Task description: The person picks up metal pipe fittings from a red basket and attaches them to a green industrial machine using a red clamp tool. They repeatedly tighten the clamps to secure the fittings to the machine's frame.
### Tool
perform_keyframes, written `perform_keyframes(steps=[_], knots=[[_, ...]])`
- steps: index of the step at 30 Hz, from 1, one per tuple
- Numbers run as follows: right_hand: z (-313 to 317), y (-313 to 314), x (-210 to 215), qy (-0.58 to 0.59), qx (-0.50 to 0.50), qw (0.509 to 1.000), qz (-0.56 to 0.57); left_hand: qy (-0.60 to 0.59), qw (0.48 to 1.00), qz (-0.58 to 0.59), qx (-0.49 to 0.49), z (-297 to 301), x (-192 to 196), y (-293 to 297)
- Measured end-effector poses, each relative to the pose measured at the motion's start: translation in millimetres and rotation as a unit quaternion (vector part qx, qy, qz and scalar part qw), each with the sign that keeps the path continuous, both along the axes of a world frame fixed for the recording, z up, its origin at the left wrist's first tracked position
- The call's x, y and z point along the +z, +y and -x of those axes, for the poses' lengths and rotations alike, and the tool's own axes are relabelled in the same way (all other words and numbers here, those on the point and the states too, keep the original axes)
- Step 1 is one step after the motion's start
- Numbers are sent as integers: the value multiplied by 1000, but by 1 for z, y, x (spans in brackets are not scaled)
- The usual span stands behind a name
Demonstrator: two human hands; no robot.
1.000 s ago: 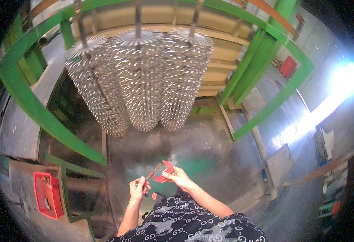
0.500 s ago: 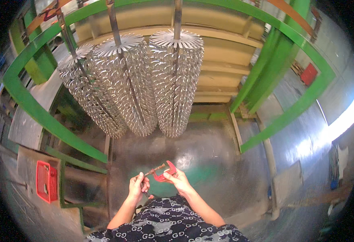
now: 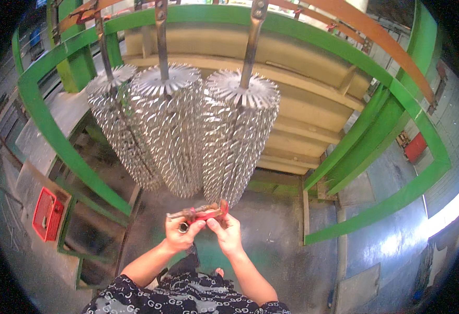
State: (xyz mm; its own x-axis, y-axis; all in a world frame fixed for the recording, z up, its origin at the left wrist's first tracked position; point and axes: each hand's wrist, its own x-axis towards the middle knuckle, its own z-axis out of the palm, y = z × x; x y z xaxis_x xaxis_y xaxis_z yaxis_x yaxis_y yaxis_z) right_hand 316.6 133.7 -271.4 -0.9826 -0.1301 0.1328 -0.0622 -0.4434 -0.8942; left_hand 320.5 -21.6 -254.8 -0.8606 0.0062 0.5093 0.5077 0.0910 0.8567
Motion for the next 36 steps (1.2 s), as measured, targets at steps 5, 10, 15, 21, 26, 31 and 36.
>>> perform_keyframes(steps=[5,10,15,21,26,31,36], knots=[[57,19,41,83,-47,991,-96,324,941,43,85,98,124,-34],[82,44,43,97,-185,967,-149,527,813,147,199,201,262,-40],[89,66,30,94,-265,946,-163,505,782,276,240,281,322,-31],[92,125,14,72,-324,928,-168,368,900,182,146,330,326,-31],[95,156,0,57,-359,926,-103,335,940,8,62,358,325,-20],[101,170,-8,48,-355,928,-102,361,931,-11,53,366,330,3],[112,173,-10,60,-339,934,-99,335,941,-37,29,370,336,1]])
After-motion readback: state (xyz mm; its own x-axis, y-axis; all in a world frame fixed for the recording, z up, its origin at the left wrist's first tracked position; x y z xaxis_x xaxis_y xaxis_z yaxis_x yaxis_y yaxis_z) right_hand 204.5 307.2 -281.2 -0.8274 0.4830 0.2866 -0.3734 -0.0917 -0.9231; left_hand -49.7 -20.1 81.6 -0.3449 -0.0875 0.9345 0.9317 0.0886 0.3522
